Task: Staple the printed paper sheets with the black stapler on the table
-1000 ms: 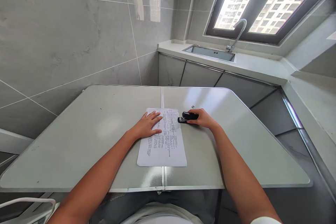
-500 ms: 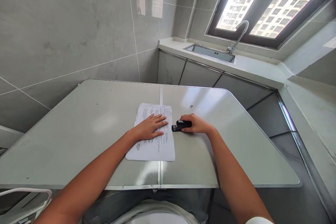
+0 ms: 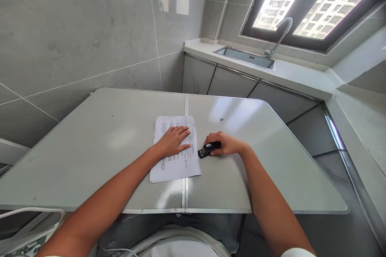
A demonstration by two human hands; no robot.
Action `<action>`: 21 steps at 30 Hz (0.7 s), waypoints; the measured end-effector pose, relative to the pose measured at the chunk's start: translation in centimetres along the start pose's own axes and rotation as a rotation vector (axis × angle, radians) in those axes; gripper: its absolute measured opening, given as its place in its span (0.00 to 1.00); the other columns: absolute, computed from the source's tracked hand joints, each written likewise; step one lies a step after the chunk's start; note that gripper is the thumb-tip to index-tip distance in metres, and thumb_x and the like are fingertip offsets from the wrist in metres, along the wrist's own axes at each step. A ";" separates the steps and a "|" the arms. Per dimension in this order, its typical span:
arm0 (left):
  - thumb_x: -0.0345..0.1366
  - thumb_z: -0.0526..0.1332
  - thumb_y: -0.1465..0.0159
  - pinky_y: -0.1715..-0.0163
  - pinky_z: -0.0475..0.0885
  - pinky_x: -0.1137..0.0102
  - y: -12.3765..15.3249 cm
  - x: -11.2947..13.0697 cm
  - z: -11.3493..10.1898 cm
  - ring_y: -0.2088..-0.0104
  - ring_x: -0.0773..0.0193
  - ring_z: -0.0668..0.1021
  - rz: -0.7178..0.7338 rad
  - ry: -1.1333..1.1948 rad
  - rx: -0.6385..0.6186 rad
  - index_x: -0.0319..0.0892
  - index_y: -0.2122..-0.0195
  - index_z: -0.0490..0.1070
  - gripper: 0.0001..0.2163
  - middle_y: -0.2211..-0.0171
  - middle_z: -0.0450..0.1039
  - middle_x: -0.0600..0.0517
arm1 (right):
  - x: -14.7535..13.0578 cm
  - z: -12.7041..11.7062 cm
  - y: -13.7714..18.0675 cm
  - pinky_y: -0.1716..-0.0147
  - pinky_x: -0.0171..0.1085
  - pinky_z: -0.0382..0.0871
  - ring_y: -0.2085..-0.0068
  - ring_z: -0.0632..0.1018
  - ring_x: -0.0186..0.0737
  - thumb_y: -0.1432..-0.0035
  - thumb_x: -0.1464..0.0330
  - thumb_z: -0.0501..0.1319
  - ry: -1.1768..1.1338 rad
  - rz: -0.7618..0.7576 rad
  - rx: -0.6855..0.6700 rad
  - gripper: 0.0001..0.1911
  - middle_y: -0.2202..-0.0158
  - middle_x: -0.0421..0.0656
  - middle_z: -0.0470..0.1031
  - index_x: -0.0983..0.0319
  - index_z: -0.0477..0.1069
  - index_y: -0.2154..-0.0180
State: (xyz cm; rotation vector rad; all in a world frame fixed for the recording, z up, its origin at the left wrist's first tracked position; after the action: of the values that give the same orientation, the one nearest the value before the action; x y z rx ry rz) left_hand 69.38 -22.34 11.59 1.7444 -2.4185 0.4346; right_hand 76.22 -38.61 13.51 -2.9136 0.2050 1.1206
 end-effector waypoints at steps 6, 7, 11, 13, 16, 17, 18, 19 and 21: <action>0.52 0.55 0.27 0.33 0.58 0.48 0.1 -1.2 0.1 0.32 0.47 0.63 -0.064 -0.029 0.017 0.44 0.32 0.63 0.27 0.30 0.60 0.42 | -1.0 0.5 0.4 0.54 0.39 0.69 0.53 0.76 0.44 0.41 0.62 0.70 -0.110 -0.050 -0.110 0.15 0.56 0.45 0.80 0.57 0.80 0.52; 0.51 0.55 0.27 0.33 0.58 0.47 0.2 -1.2 0.1 0.32 0.46 0.63 -0.062 -0.031 0.016 0.45 0.32 0.63 0.26 0.30 0.60 0.42 | -1.1 0.5 0.5 0.54 0.39 0.70 0.53 0.76 0.44 0.41 0.62 0.70 -0.130 -0.054 -0.131 0.15 0.55 0.45 0.80 0.57 0.80 0.52; 0.42 0.52 0.25 0.34 0.55 0.38 0.4 0.4 -0.1 0.28 0.40 0.55 0.038 -0.028 -0.019 0.58 0.32 0.63 0.21 0.26 0.49 0.48 | -1.2 0.5 0.7 0.54 0.39 0.70 0.52 0.77 0.44 0.43 0.64 0.71 -0.168 -0.043 -0.148 0.16 0.55 0.44 0.81 0.57 0.81 0.52; 0.39 0.49 0.24 0.34 0.53 0.34 0.5 1.5 0.1 0.27 0.38 0.51 0.101 -0.009 -0.058 0.62 0.33 0.65 0.21 0.25 0.47 0.51 | -1.1 0.5 0.7 0.54 0.39 0.70 0.52 0.77 0.44 0.43 0.65 0.71 -0.154 -0.036 -0.137 0.16 0.55 0.44 0.81 0.57 0.81 0.52; 0.37 0.47 0.24 0.34 0.51 0.32 0.5 2.3 0.2 0.27 0.39 0.51 0.123 0.034 -0.088 0.61 0.36 0.68 0.20 0.25 0.47 0.52 | -0.9 0.2 0.6 0.55 0.39 0.70 0.53 0.77 0.44 0.43 0.67 0.70 -0.096 -0.026 -0.093 0.15 0.56 0.43 0.81 0.56 0.80 0.52; 0.37 0.47 0.23 0.34 0.51 0.32 0.5 2.3 0.1 0.27 0.39 0.52 0.116 0.048 -0.083 0.59 0.37 0.69 0.19 0.25 0.46 0.51 | -0.7 0.0 0.6 0.55 0.39 0.70 0.54 0.77 0.44 0.43 0.68 0.69 -0.065 -0.017 -0.067 0.15 0.57 0.43 0.80 0.57 0.80 0.53; 0.37 0.47 0.24 0.34 0.52 0.32 0.5 2.3 0.0 0.27 0.38 0.52 0.110 0.063 -0.073 0.56 0.39 0.71 0.18 0.25 0.46 0.50 | -0.5 -0.3 0.6 0.56 0.39 0.69 0.56 0.77 0.43 0.43 0.68 0.69 -0.029 -0.001 -0.030 0.14 0.58 0.43 0.80 0.57 0.79 0.53; 0.38 0.48 0.24 0.34 0.52 0.32 0.4 2.3 -0.2 0.27 0.38 0.53 0.107 0.076 -0.061 0.54 0.41 0.72 0.17 0.25 0.46 0.49 | -0.2 -0.7 0.5 0.56 0.39 0.69 0.57 0.77 0.43 0.43 0.69 0.68 0.010 0.020 0.015 0.14 0.59 0.43 0.79 0.58 0.79 0.54; 0.37 0.50 0.24 0.35 0.53 0.32 0.5 2.2 -0.4 0.27 0.38 0.54 0.109 0.096 -0.045 0.51 0.43 0.73 0.15 0.25 0.45 0.47 | 0.2 -1.4 0.3 0.58 0.39 0.68 0.59 0.76 0.43 0.44 0.71 0.67 0.078 0.061 0.107 0.12 0.61 0.43 0.78 0.59 0.77 0.55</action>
State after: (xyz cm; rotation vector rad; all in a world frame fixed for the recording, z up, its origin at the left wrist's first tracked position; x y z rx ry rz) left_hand 68.18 -24.07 12.49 1.5429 -2.4433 0.4607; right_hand 77.23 -38.97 14.40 -2.8769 0.3461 0.9714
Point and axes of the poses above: each hand's wrist, its own y-axis away from the middle knuckle, its own z-axis out of the palm, x = y × z, the point moved 9 cm from there along -y, towards the middle knuckle
